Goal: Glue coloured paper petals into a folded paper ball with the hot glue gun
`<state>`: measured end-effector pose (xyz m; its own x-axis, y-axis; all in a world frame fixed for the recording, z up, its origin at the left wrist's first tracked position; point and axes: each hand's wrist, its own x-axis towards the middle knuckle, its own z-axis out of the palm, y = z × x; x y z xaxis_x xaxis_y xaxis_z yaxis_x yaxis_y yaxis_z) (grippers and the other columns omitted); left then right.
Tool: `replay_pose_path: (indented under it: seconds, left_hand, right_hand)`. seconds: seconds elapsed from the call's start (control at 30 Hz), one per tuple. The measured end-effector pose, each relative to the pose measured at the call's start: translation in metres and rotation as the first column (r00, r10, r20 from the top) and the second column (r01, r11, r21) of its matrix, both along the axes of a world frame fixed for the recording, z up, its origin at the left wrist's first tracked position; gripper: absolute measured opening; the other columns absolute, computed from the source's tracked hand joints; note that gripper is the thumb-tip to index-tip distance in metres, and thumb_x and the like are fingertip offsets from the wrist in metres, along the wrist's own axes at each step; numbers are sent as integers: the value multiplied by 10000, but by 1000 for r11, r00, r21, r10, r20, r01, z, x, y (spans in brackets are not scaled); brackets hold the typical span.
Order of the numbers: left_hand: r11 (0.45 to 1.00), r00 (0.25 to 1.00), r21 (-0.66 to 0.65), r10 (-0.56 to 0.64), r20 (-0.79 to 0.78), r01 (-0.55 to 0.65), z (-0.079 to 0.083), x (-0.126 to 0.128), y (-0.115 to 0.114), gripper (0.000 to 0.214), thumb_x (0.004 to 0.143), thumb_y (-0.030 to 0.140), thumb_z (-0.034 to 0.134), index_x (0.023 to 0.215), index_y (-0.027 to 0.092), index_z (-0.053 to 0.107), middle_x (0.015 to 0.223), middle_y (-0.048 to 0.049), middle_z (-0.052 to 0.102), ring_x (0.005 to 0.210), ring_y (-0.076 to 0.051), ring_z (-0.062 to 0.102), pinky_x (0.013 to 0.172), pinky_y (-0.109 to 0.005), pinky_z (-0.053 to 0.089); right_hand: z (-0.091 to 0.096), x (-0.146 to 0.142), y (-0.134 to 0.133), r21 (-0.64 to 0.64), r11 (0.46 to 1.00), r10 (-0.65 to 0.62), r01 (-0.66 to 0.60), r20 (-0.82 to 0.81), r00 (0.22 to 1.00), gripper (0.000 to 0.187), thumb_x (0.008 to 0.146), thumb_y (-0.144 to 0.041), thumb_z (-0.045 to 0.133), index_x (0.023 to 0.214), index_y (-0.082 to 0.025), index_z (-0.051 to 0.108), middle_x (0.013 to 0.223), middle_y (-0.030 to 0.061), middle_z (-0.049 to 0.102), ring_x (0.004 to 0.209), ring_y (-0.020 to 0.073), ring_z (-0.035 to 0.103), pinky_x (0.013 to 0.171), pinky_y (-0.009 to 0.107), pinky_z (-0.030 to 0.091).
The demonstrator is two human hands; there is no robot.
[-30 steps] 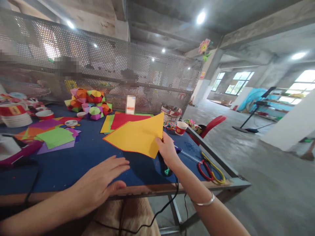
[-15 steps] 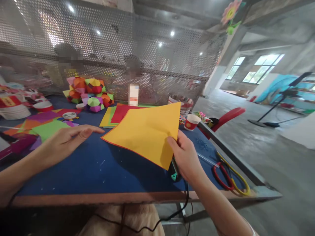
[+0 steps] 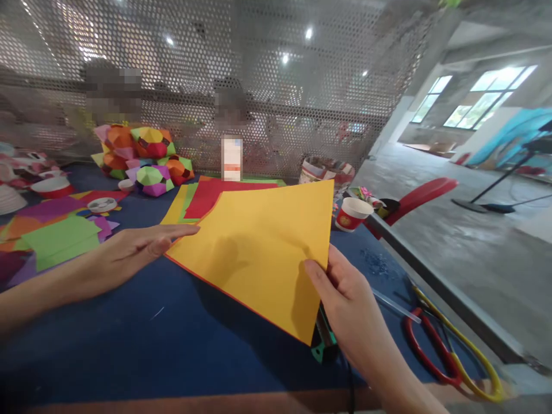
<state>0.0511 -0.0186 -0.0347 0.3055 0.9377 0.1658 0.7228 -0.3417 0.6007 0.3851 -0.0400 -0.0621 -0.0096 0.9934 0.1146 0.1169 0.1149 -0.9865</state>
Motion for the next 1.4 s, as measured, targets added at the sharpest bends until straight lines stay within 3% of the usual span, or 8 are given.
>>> replay_pose_path:
  seconds: [0.27, 0.63, 0.83, 0.97, 1.07, 1.2, 1.3, 1.4]
  left_hand:
    - [991, 985, 6, -130, -110, 131, -7, 4, 4, 606, 1028, 596, 306, 1432, 265, 613, 1504, -29, 603, 1434, -268, 511, 1226, -466, 354]
    - [964, 925, -73, -265, -272, 255, -20, -13, -35, 695, 1003, 628, 411, 1610, 300, 330, 1680, -27, 312, 1553, -273, 292, 1273, -443, 267]
    - [944, 886, -81, -328, -327, 319, -42, -24, -48, 740, 980, 625, 481, 1624, 341, 253, 1679, -33, 290, 1545, -301, 305, 1255, -453, 306]
    - [943, 884, -87, -331, -331, 320, -46, -27, -52, 792, 966, 630, 507, 1630, 344, 184, 1686, -58, 241, 1549, -340, 275, 1246, -520, 303]
    - [942, 871, -149, -336, -358, 302, -44, -26, -53, 751, 992, 624, 450, 1629, 301, 219, 1689, -73, 230, 1560, -340, 243, 1260, -544, 253]
    - [941, 876, -147, -339, -343, 306, -50, -27, -52, 739, 992, 617, 459, 1620, 266, 291, 1688, -86, 257, 1561, -339, 253, 1269, -562, 211]
    - [954, 928, -45, -300, -219, 298, -55, -24, -50, 661, 980, 576, 521, 1559, 265, 447, 1647, -95, 395, 1520, -330, 368, 1248, -537, 285]
    - [984, 982, 53, -175, 68, 172, -46, -10, -52, 396, 996, 487, 506, 1201, 245, 742, 1307, -78, 740, 1246, -270, 653, 1094, -433, 488]
  right_hand:
    - [-3, -7, 1, -81, 992, 96, -96, -6, 995, 561, 875, -515, 683, 1387, -294, 616, 1281, 103, 738, 1157, 345, 711, 867, 464, 639]
    - [-1, -41, -6, -217, 927, 287, -306, -113, 951, 427, 792, -446, 724, 1159, -231, 694, 1082, 102, 793, 1034, 334, 744, 823, 451, 623]
    - [-13, -52, 11, -59, 962, 272, -265, 208, 940, 450, 844, -327, 600, 1271, -192, 635, 1039, 90, 769, 995, 284, 712, 870, 407, 576]
    - [-16, -51, 25, -24, 987, 144, -160, 591, 794, 659, 881, -268, 539, 1502, -80, 427, 744, 42, 696, 685, 253, 647, 701, 396, 543]
    - [-14, -50, 24, 97, 984, 31, -148, 732, 681, 716, 869, -232, 560, 1539, -67, 371, 933, 108, 722, 803, 269, 668, 795, 433, 537]
    - [-8, -49, 7, 348, 919, -115, -183, 683, 722, 556, 916, -242, 504, 1467, -177, 478, 1353, 174, 603, 1148, 290, 632, 982, 465, 500]
    - [-3, -52, -7, 281, 929, 46, -242, 561, 826, 466, 976, -328, 478, 1418, -184, 509, 1240, 146, 654, 1099, 253, 645, 969, 439, 511]
    - [0, -61, -19, 40, 940, 310, -338, 309, 899, 505, 988, -493, 513, 1381, -177, 522, 1158, 125, 674, 1037, 221, 656, 888, 383, 537]
